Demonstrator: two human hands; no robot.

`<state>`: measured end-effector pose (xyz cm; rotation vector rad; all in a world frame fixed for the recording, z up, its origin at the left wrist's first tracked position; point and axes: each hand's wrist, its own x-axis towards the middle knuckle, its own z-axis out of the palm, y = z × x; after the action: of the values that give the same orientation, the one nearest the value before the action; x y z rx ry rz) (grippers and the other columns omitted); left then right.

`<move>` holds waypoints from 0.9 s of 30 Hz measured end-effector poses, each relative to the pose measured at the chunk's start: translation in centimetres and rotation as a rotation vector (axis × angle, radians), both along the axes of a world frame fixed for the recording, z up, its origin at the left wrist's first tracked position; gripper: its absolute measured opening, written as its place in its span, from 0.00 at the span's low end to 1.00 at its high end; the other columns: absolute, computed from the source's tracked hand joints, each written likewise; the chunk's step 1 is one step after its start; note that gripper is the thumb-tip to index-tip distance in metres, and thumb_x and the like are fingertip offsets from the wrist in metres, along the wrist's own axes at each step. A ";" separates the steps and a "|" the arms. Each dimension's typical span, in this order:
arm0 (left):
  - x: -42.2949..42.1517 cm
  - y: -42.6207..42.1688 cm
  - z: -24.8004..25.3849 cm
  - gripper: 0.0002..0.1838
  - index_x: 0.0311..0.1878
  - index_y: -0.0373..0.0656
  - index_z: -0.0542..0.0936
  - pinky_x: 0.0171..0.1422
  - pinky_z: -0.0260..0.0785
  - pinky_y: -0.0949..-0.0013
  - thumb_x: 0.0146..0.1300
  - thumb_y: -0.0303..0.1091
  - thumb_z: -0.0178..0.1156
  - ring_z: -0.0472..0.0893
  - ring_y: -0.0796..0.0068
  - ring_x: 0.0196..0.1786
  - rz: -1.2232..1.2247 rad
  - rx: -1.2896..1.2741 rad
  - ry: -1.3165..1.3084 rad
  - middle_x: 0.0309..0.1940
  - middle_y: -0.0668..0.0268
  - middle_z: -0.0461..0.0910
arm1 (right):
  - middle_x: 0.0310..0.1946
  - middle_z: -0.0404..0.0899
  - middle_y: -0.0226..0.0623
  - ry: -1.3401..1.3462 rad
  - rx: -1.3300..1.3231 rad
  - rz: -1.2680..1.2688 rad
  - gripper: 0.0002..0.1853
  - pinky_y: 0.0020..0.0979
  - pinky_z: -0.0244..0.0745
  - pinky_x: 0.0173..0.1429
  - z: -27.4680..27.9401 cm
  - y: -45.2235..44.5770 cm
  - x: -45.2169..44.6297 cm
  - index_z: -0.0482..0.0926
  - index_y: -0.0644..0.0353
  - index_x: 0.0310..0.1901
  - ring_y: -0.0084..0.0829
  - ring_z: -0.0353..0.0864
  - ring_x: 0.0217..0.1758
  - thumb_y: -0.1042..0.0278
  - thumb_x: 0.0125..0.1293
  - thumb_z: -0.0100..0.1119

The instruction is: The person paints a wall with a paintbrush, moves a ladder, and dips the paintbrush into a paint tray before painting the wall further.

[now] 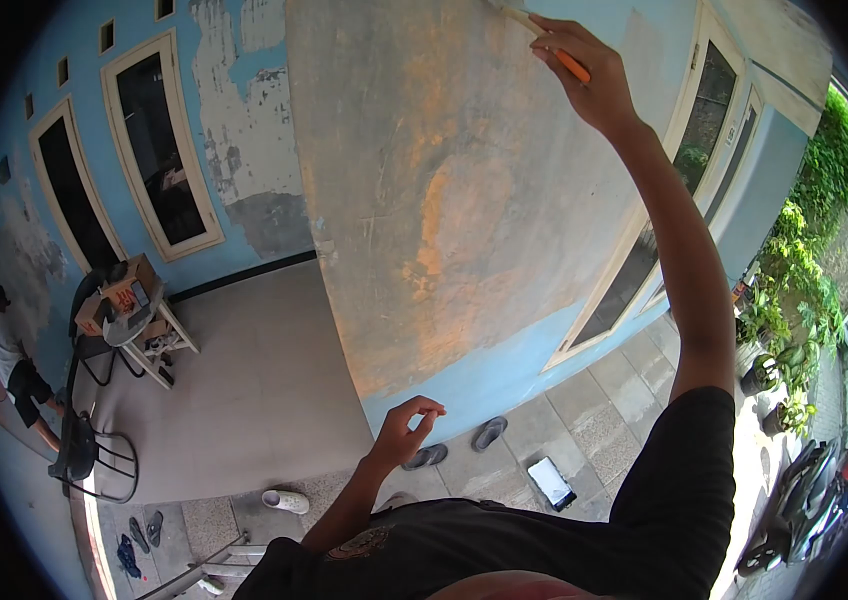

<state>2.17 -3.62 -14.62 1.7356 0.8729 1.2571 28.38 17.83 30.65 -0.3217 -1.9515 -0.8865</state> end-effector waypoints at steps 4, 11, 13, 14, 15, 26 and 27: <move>-0.1 0.2 -0.8 0.07 0.49 0.38 0.82 0.57 0.75 0.65 0.75 0.29 0.58 0.86 0.69 0.48 -0.027 -0.009 -0.015 0.44 0.60 0.87 | 0.57 0.86 0.38 -0.100 -0.623 0.060 0.05 0.34 0.88 0.53 -13.8 -5.0 1.1 0.86 0.62 0.44 0.40 0.90 0.51 0.79 0.67 0.67; 0.5 0.6 -0.4 0.07 0.49 0.38 0.83 0.57 0.76 0.65 0.74 0.28 0.58 0.86 0.70 0.48 -0.068 -0.006 -0.001 0.44 0.61 0.87 | 0.54 0.88 0.39 -0.146 -0.943 -0.016 0.07 0.36 0.85 0.61 -9.1 -4.8 2.5 0.87 0.63 0.47 0.36 0.89 0.53 0.77 0.70 0.65; 0.7 0.6 -0.1 0.07 0.49 0.38 0.83 0.57 0.76 0.65 0.74 0.29 0.59 0.86 0.69 0.48 -0.076 -0.002 0.012 0.44 0.60 0.87 | 0.51 0.89 0.38 -0.086 -0.677 -0.068 0.09 0.33 0.84 0.58 -2.7 -2.9 3.4 0.87 0.61 0.51 0.33 0.89 0.51 0.72 0.75 0.60; 0.7 0.7 0.0 0.07 0.49 0.38 0.83 0.57 0.76 0.65 0.74 0.29 0.59 0.86 0.69 0.48 -0.074 0.002 0.013 0.44 0.60 0.87 | 0.55 0.88 0.35 -0.052 -0.602 -0.100 0.10 0.32 0.85 0.59 0.9 -2.4 3.9 0.87 0.61 0.52 0.30 0.89 0.51 0.68 0.77 0.60; 0.8 0.7 0.1 0.07 0.49 0.38 0.83 0.57 0.75 0.65 0.74 0.29 0.58 0.86 0.69 0.49 -0.066 0.011 0.015 0.44 0.60 0.87 | 0.52 0.89 0.34 -0.042 -0.420 -0.099 0.11 0.33 0.85 0.59 4.3 -1.4 4.6 0.86 0.60 0.53 0.30 0.88 0.51 0.66 0.77 0.60; 1.0 -0.2 -0.7 0.07 0.48 0.37 0.82 0.58 0.75 0.66 0.75 0.28 0.57 0.86 0.70 0.50 -0.005 -0.023 -0.002 0.43 0.60 0.88 | 0.53 0.88 0.38 0.023 -0.107 -0.099 0.08 0.32 0.85 0.57 0.3 1.4 6.3 0.86 0.60 0.52 0.34 0.88 0.52 0.73 0.75 0.61; 1.1 0.0 -1.1 0.07 0.48 0.37 0.82 0.58 0.75 0.66 0.75 0.28 0.57 0.86 0.70 0.49 0.000 -0.022 -0.003 0.43 0.61 0.88 | 0.57 0.87 0.37 0.025 -0.242 0.027 0.05 0.34 0.86 0.54 -3.4 0.3 6.2 0.85 0.60 0.47 0.39 0.89 0.51 0.74 0.71 0.65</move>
<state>3.23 -3.67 -15.68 1.7161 0.8824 1.2452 34.54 18.16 27.22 -0.4435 -2.0386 -0.6257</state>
